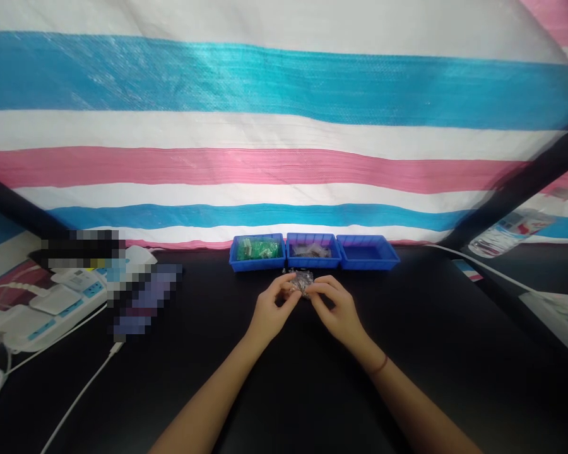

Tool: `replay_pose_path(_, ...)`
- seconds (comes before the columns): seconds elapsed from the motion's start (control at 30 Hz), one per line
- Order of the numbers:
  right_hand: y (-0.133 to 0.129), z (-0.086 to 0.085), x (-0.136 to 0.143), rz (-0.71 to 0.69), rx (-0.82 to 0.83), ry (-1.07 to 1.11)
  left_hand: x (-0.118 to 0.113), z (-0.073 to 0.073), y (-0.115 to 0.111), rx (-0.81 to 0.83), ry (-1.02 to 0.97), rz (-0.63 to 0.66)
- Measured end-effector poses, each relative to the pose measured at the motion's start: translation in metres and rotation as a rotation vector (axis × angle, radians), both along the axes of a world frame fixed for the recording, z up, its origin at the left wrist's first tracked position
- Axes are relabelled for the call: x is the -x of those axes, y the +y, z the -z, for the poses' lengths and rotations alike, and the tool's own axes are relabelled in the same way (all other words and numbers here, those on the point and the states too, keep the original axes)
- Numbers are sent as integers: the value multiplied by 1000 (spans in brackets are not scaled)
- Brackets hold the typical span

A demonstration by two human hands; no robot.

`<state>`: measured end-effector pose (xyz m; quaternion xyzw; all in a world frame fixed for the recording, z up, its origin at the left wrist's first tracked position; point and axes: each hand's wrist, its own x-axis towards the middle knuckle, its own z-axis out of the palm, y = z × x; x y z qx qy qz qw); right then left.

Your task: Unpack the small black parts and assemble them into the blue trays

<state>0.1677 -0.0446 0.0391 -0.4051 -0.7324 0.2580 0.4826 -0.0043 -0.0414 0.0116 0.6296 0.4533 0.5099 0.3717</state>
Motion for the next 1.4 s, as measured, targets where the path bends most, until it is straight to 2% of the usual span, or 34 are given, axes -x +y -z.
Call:
replay_pose_path(0.17,-2,6,2,-45,167,130,1,1,2,-11,0,-39)
replay_pose_path(0.3,3,12,2,6,240,191,3,-3,2,-42,75,-41)
replay_pose_path(0.4,6,11,2,30,331,219,3,-5,2,-120,98,-40)
replay_pose_path(0.5,6,6,3,-37,444,270,5,-4,2,-205,105,-34)
replay_pose_path(0.6,5,4,5,-94,491,347,7,-3,3,-245,141,-34)
replay_pose_path(0.87,4,7,7,-51,444,362,7,-7,-1,-166,107,62)
replay_pose_path(1.1,1,7,7,-101,371,257,2,0,-1,-46,68,-7)
replay_pose_path(1.27,2,8,6,-79,327,196,2,-5,-1,-117,103,-6)
replay_pose_path(1.4,4,7,4,48,266,144,2,-8,-1,-179,102,-12)
